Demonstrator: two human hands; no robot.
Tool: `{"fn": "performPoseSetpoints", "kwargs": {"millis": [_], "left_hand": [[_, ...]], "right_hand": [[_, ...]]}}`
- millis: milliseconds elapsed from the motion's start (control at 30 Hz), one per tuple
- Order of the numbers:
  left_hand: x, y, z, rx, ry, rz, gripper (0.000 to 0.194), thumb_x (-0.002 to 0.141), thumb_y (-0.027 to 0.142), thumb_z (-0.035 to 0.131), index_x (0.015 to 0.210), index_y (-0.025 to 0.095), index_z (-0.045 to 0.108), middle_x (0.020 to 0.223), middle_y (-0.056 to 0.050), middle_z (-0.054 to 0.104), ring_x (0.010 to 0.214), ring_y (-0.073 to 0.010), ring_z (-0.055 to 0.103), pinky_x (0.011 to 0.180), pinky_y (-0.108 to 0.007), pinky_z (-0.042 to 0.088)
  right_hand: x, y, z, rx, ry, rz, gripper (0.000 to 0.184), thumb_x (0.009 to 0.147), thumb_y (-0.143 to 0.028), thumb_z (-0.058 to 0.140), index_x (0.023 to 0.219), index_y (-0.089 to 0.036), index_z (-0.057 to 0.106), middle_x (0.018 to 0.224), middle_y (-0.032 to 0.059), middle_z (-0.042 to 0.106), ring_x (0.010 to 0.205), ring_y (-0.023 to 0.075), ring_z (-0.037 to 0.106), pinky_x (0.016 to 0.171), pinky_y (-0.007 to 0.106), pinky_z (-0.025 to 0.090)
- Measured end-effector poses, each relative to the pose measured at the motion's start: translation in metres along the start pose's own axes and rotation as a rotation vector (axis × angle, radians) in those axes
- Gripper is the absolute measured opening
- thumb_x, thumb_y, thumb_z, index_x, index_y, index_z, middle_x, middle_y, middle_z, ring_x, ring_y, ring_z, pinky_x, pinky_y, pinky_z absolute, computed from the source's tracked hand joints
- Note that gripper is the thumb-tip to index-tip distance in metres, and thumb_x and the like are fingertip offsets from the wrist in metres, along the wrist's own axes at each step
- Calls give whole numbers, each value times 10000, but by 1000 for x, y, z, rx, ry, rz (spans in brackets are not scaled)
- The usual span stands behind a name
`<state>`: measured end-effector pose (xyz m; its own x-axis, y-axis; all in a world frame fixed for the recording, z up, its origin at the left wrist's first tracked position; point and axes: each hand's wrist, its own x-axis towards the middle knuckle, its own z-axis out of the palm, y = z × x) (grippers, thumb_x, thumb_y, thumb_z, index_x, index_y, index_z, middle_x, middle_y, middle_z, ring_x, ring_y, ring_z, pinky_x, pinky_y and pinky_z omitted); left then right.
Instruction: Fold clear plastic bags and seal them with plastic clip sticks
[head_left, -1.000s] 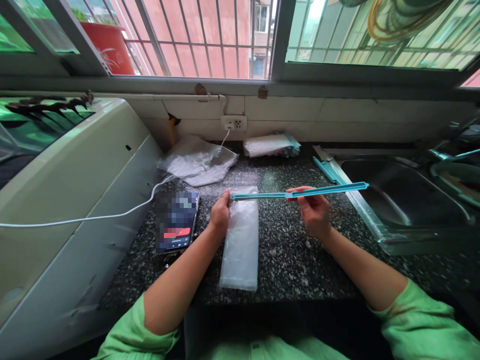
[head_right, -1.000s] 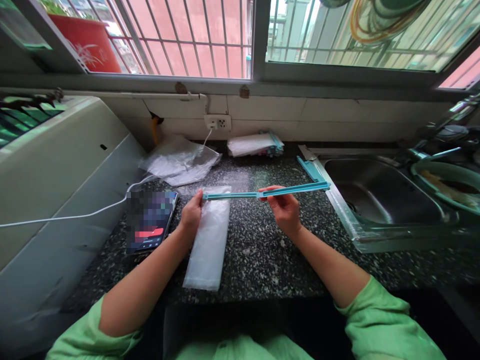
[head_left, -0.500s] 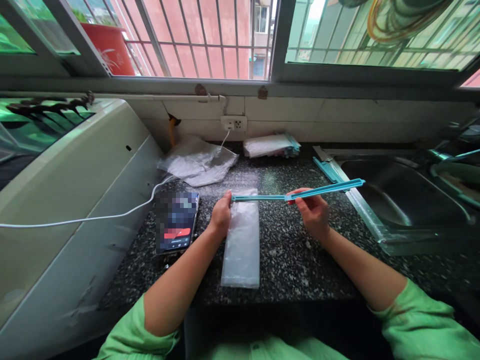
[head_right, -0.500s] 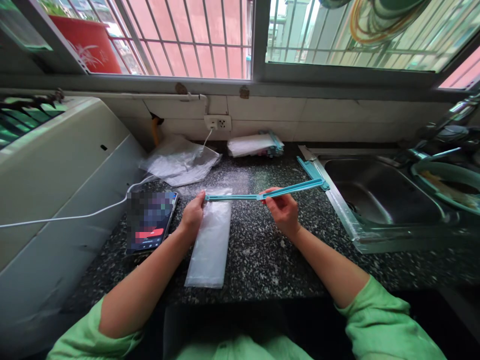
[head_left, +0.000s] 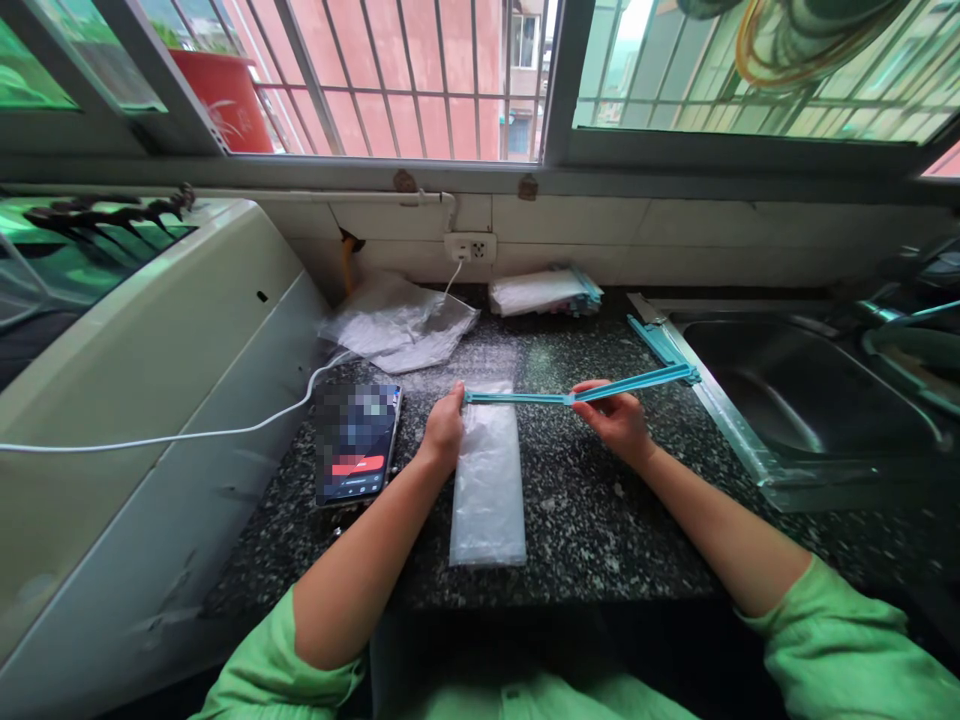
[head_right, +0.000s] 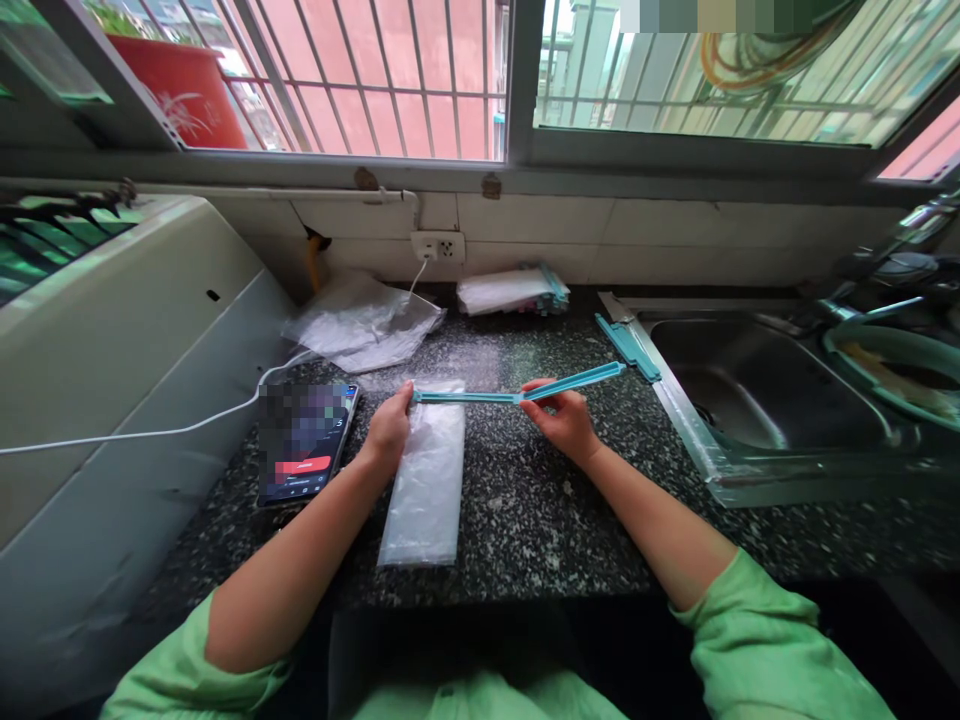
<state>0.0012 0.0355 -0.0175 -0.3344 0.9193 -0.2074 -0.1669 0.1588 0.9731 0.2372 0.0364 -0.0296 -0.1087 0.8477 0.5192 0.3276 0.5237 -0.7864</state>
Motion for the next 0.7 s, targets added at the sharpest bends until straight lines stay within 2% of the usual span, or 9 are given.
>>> {"fn": "performPoseSetpoints", "kwargs": {"millis": [133,267,333,500,600,700], "left_hand": [[0,0,0,0,-38,-14,391,610,564,615,529,187,551,545,8,546,652,-173,515,689,-295,421],[0,-1,0,5,-25,-22,368,605,543,629,558,182,572,532,10,545,654,-180,538,652,-289,438],[1,-3,0,-51,-56,-34,362,615,535,622,591,176,589,544,7,565,662,-180,561,659,-286,452],[-2,0,1,-234,-260,-172,339,600,496,621,646,160,604,535,-5,592,565,-161,573,564,-266,447],[-6,3,0,-175,-362,-192,233,500,327,686,631,152,607,507,14,594,453,-115,515,472,-225,393],[-8,4,-1,-120,-442,-214,213,454,224,688,642,141,634,529,9,621,443,-101,515,458,-206,378]], "right_hand": [[1,0,2,-37,-34,-15,261,717,-427,655,819,-187,637,763,33,678,601,133,637,565,251,568],[1,-3,1,-100,-40,-39,235,734,-415,641,795,-188,637,766,28,675,580,117,615,536,232,550],[1,-4,1,-126,-45,-49,220,745,-404,632,789,-188,633,748,22,671,548,107,597,515,223,536],[1,-3,2,-130,-8,-56,207,758,-396,618,785,-191,624,726,16,656,526,102,576,487,217,508],[1,-2,2,-134,44,-50,190,763,-375,616,796,-188,617,732,15,647,512,96,557,481,220,492],[2,-4,0,-162,92,-60,162,768,-343,614,805,-186,614,721,12,641,495,92,537,480,224,480]]}}
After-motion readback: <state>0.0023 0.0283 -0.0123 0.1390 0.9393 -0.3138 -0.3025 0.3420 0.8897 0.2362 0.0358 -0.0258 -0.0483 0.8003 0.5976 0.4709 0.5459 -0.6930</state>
